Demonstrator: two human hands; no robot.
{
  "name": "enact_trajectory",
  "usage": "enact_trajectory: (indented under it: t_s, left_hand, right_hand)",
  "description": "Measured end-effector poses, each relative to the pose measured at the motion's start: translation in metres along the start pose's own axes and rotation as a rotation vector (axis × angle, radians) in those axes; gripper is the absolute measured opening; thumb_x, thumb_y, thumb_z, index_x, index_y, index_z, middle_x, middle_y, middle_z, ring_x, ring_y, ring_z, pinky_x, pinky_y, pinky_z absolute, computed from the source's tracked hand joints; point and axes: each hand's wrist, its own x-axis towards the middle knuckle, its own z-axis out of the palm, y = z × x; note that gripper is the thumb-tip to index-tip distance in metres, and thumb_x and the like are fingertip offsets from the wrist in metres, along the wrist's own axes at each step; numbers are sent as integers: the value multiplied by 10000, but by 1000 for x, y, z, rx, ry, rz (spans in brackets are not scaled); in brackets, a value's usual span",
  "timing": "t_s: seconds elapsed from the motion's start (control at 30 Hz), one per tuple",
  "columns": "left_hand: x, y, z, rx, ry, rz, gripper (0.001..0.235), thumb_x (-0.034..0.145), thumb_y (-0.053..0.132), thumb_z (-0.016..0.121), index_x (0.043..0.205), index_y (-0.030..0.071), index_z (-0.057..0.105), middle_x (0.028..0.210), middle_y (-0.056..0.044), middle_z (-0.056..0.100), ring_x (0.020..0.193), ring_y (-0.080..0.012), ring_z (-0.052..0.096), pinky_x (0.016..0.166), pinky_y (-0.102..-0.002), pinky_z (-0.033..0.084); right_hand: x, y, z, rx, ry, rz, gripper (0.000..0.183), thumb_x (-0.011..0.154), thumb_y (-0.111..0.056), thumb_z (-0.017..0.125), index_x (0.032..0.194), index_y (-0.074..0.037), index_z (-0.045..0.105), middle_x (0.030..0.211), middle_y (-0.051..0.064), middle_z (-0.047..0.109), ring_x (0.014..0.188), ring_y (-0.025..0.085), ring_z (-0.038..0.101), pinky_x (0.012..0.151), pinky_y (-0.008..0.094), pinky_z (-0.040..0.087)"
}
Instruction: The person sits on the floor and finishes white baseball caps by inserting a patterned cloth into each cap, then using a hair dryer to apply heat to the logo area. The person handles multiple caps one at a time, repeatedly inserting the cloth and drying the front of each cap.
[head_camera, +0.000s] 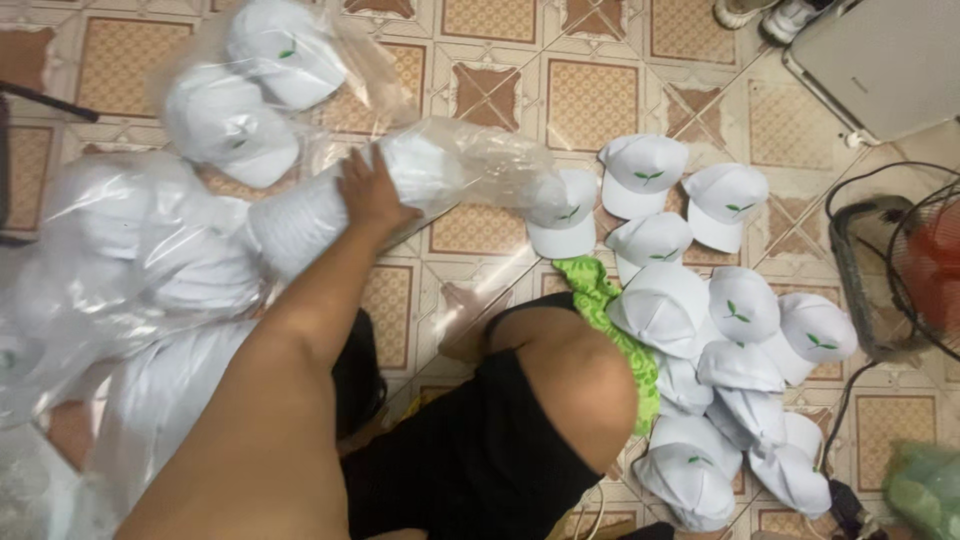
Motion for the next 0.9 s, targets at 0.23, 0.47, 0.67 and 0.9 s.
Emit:
enact_trajectory:
  t_s: [0.23,0.47,0.67,0.9]
  left_hand:
    - [40,-22,-10,142,-284,-62,1613,408,540,1010,1656,248,32,1641,-228,237,1509,-425,238,1169,-708,169]
    - [-1,-72,-17,76,-190,362,1348,429,437,975,1598,211,343,1563,-150,441,1448,-310,411,1172,-551,294]
    - [-32,-80,-12,156,-299,517,1354,345,413,993,1546,230,393,1540,-94,477,1467,-265,387,1204,-532,228]
    - [-23,-75,-15,120,-316,538,1399,306,462,982,1545,222,377,1528,-87,479,1442,-268,396,1181,-542,233]
  right_hand:
    - [-12,-40,39,-58,-205,-84,354,942,-210,666,1223,5,686,1165,135,743,1065,197,691,940,332,521]
    - [-10,-90,151,-25,-656,-414,292,921,-190,713,1164,-34,753,1077,101,798,961,159,734,869,290,557]
    - [8,-99,378,-2,-960,-499,360,899,-230,640,1187,-39,742,1116,145,761,967,268,760,882,352,575]
    - [-5,-80,442,-202,-1398,-125,342,846,-230,780,1108,-11,761,1040,181,795,926,272,722,800,383,581]
